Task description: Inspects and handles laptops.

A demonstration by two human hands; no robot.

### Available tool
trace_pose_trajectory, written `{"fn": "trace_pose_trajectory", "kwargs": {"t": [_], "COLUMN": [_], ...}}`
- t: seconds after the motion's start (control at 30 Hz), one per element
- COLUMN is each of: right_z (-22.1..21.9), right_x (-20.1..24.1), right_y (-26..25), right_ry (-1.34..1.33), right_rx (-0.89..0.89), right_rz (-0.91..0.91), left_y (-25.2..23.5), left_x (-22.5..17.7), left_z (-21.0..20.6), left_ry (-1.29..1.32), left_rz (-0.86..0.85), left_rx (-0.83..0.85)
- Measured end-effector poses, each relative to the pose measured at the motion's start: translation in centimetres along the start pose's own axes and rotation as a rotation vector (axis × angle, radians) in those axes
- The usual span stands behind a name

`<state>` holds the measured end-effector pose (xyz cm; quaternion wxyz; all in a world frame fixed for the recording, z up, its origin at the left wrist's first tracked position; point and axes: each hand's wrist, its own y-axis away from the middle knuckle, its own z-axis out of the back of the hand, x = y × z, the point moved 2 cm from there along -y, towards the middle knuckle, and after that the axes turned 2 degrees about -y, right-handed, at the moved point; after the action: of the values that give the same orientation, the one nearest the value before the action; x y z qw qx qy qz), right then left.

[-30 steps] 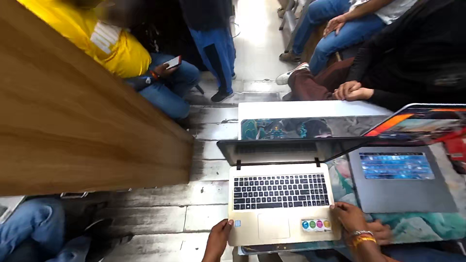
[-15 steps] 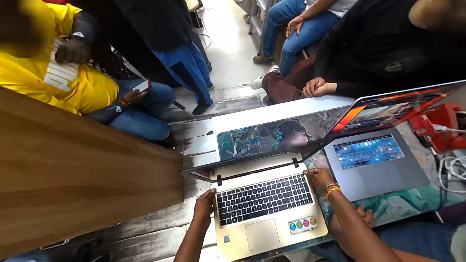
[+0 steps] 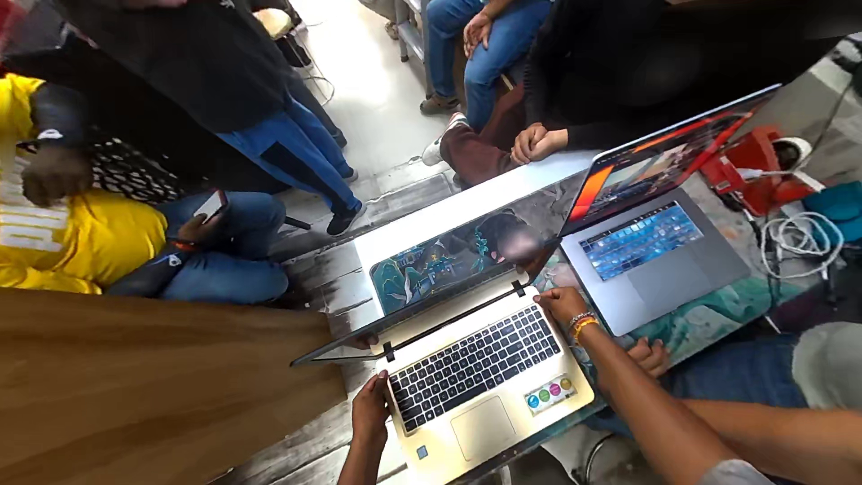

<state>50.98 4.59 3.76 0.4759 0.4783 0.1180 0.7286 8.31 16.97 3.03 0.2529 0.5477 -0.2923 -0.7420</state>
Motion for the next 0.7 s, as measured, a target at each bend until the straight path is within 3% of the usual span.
{"fn": "trace_pose_trajectory", "kwargs": {"t": [0.2, 0.3, 0.4, 0.53, 0.7], "right_z": [0.8, 0.6, 0.6, 0.4, -0.3], "right_x": [-7.1, -8.0, -7.5, -8.2, -8.7], "right_y": [6.5, 7.5, 7.5, 9.0, 11.4], "right_ry": [0.1, 0.175, 0.235, 0.119, 0.168], "right_rx": [0.109, 0.134, 0.141, 0.146, 0.271], "right_rz": [-0.135, -0.152, -0.125, -0.042, -0.032], "left_y": [5.1, 6.6, 6.2, 6.3, 6.7], "left_x": [5.6, 8.4, 8.7, 7.8, 8.2], "left_z": [2.0, 2.5, 2.6, 3.1, 3.1], "left_ry": [-0.166, -0.155, -0.132, -0.092, -0.061], "left_rz": [0.035, 0.055, 0.051, 0.064, -0.066], "left_rx": [0.039, 0.059, 0.052, 0.082, 0.108]}}
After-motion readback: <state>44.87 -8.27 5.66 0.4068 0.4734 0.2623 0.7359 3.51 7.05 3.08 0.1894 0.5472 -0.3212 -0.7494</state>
